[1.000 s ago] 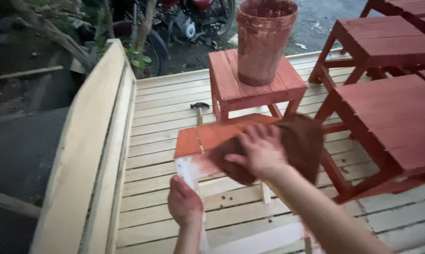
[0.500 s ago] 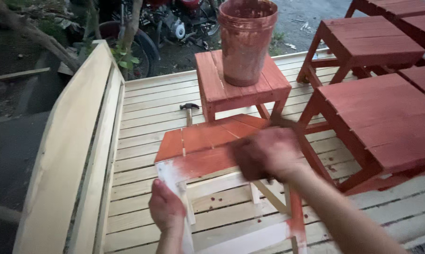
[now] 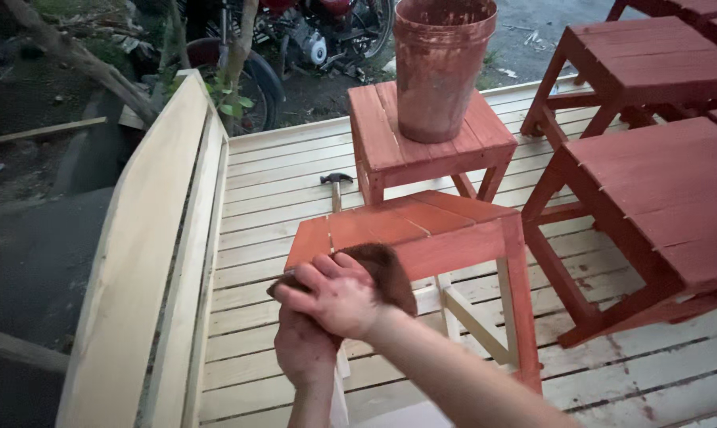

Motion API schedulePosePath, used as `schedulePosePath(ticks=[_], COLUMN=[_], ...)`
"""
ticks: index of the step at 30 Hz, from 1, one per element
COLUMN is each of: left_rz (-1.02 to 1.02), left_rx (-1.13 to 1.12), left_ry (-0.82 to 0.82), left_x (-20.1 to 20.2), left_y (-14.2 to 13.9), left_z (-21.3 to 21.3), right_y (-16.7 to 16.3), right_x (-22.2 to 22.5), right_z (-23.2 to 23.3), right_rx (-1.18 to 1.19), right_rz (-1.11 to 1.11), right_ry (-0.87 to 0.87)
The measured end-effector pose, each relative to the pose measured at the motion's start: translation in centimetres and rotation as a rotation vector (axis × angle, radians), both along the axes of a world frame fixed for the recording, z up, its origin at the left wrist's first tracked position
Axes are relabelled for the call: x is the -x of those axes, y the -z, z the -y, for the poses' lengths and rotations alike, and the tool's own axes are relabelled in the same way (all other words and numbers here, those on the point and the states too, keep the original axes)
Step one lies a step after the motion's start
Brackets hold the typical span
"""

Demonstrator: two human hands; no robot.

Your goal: The person rubs reddish-brown stain into a wooden stool using a cloth. They work the cloth over the seat and legs, then dip the cloth into a bucket of stain and continue rubbing the stool's surfaces.

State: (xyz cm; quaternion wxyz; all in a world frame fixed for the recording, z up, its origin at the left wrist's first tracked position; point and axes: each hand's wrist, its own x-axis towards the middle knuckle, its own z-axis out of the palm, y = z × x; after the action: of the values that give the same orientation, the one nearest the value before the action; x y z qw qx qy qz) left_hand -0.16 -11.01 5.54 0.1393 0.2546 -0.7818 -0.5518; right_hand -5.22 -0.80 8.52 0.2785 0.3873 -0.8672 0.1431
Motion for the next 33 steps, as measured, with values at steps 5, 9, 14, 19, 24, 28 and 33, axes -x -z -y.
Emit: schedulePosePath(ticks=[5, 9, 14, 19, 24, 28, 33], left_rz=[-0.001, 0.011, 0.0, -0.04, -0.028, -0.038, -0.029], left_rx=[0.242, 0.236, 0.251, 0.222, 0.07, 0.298, 0.214], left_ry=[-0.06, -0.04, -0.044, -0.056, -0.031, -0.041, -0.022], left_x=[-0.2, 0.0, 0.2, -0.3, -0.5, -0.3, -0.3], left_y=[-0.1, 0.5, 0.4, -0.3, -0.1, 0.5, 0.6], left_z=[-0.4, -0.6, -0.8, -0.6, -0.4, -0.4, -0.5], right_y=[-0.3, -1.3, 0.2, -1.1, -0.2, 0.5, 0.1], right_x=[0.1, -0.6, 0.2, 0.2, -0.4, 0.9, 0.1], right_z=[-10.9, -24.1, -23.9, -7.2, -2.5, -10.8, -23.4], right_rx=[-0.316, -0.087, -0.069, -0.11, -0.157, -0.132, -0.174], right_rz=[0.056, 0.021, 0.333, 0.125, 0.096, 0.554, 0.333], right_ry=[0.253, 0.597, 0.922, 0.329, 0.023, 0.205, 1.025])
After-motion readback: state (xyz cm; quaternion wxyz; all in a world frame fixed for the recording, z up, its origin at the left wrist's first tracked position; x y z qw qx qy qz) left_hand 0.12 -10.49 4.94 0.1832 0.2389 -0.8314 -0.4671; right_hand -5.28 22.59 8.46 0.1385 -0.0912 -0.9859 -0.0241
